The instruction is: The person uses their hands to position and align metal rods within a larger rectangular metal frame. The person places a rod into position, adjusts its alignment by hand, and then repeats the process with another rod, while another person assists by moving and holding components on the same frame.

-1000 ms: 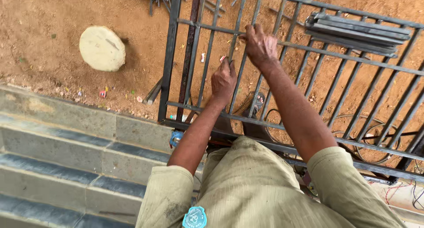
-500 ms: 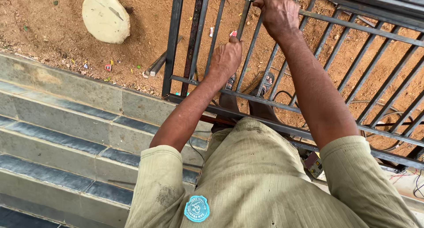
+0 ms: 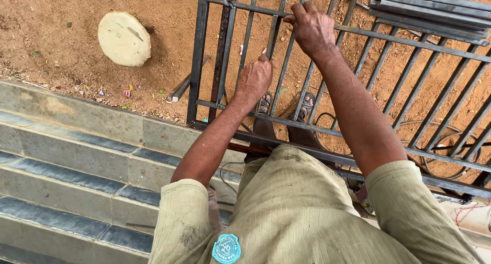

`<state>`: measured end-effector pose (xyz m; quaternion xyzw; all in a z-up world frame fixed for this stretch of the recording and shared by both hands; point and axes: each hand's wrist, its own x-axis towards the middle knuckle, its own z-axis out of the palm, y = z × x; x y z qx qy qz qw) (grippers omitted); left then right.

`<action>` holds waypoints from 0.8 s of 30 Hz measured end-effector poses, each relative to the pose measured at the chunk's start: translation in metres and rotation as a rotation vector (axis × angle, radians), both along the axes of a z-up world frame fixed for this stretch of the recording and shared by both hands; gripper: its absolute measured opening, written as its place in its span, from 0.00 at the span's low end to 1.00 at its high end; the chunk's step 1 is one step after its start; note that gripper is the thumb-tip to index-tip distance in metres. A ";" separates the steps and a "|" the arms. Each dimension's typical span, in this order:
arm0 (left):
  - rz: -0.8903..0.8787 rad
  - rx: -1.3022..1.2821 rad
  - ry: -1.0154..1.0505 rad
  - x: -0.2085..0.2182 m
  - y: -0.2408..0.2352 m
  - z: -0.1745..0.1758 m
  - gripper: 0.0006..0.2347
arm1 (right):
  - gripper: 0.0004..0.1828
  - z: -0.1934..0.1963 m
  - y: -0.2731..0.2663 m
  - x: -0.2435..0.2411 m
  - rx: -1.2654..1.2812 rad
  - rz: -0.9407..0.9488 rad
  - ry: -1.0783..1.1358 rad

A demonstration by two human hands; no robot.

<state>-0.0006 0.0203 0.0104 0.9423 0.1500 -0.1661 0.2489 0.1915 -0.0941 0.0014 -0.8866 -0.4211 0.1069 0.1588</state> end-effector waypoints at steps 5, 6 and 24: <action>0.005 0.000 0.031 0.001 0.000 0.004 0.16 | 0.26 0.000 -0.002 -0.002 0.015 -0.006 -0.027; 0.012 -0.007 0.035 0.001 0.000 0.003 0.16 | 0.25 0.000 -0.002 -0.001 0.010 -0.005 -0.028; 0.011 -0.037 -0.045 0.000 0.003 0.005 0.14 | 0.23 0.009 0.004 -0.002 -0.019 -0.045 0.061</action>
